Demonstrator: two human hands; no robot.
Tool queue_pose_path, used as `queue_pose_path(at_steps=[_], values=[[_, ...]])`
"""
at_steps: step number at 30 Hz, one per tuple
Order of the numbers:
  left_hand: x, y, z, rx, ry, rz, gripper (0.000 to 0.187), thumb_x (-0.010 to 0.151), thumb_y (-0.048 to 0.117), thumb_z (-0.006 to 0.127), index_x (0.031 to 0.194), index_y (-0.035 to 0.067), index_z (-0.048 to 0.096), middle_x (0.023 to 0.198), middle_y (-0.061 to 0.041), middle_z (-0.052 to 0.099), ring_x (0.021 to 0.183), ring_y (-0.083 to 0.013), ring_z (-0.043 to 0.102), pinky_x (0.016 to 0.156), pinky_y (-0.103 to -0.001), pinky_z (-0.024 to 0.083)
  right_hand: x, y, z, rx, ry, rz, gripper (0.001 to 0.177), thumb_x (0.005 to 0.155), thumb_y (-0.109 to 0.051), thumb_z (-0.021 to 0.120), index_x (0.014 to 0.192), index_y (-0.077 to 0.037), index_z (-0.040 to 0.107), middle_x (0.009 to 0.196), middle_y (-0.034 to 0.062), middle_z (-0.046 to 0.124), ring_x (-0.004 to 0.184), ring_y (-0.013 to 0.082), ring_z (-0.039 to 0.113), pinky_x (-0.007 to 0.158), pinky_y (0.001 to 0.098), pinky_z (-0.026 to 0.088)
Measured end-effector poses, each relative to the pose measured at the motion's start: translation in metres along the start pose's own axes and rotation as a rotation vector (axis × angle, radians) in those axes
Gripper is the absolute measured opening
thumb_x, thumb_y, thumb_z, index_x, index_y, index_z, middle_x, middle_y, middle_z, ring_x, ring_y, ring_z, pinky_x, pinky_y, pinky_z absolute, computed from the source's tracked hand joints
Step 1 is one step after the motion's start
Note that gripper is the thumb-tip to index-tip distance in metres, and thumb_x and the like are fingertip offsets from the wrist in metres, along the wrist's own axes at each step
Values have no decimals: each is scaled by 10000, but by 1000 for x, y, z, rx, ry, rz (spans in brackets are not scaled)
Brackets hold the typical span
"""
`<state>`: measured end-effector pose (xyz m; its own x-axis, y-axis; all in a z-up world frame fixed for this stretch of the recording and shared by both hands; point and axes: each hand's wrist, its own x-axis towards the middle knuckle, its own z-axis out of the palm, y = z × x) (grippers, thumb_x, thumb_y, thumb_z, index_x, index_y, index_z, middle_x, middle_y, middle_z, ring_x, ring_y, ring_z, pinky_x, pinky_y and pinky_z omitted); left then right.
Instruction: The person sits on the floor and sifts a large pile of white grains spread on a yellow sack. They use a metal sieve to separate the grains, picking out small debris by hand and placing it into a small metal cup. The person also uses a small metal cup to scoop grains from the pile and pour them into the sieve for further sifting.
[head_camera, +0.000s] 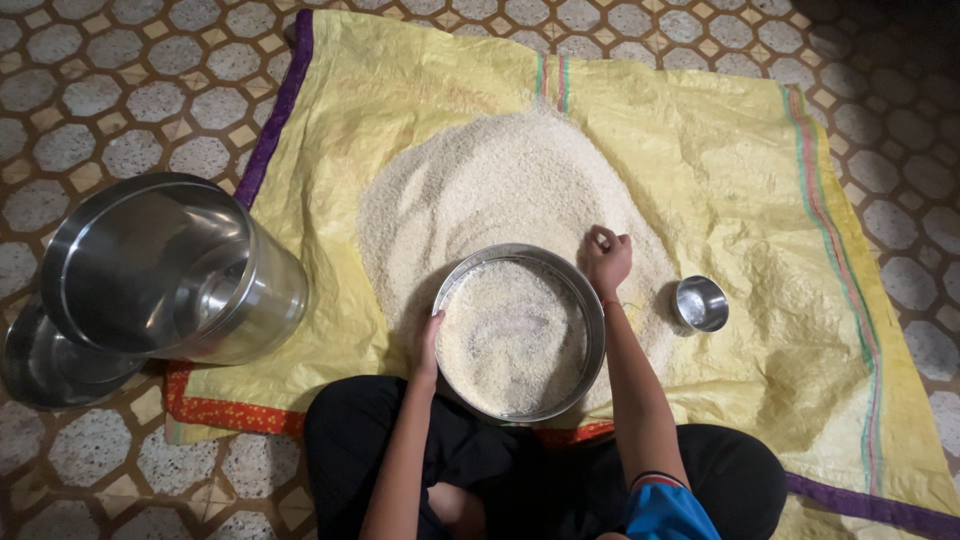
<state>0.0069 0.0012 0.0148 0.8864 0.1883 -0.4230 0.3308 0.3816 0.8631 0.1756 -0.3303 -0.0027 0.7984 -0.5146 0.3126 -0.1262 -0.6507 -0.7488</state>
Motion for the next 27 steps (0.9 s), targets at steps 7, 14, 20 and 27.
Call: queue_pose_path(at_steps=[7,14,20,27], values=[[1,-2,-1,22,17,3,626,915,429,598,1388,20,597,1344,-119,646,1237,-235,587,1054,-343,430,1,5,3,-31,38,-66,148,856,-285,824,991,-224,828,828,48,586,741,222,610,668,383,510],[0,-2,-2,2,-13,34,647,910,440,601,1390,7,594,1353,-116,640,1249,-238,576,1056,-339,423,1,6,2,-29,7,-105,111,861,-253,811,950,-187,813,841,55,608,747,227,628,667,385,513],[5,-5,-3,22,21,-9,625,914,418,597,1396,22,585,1356,-103,634,1248,-228,570,1060,-340,413,4,13,3,-27,-43,-167,69,829,-167,792,874,-119,771,887,72,634,777,251,645,687,394,524],[13,-16,-7,-17,-14,19,643,928,429,592,1410,4,585,1398,-102,628,1295,-226,561,1094,-341,404,8,33,-23,419,-279,94,122,929,-178,757,954,-60,736,909,89,686,815,211,681,714,316,538]])
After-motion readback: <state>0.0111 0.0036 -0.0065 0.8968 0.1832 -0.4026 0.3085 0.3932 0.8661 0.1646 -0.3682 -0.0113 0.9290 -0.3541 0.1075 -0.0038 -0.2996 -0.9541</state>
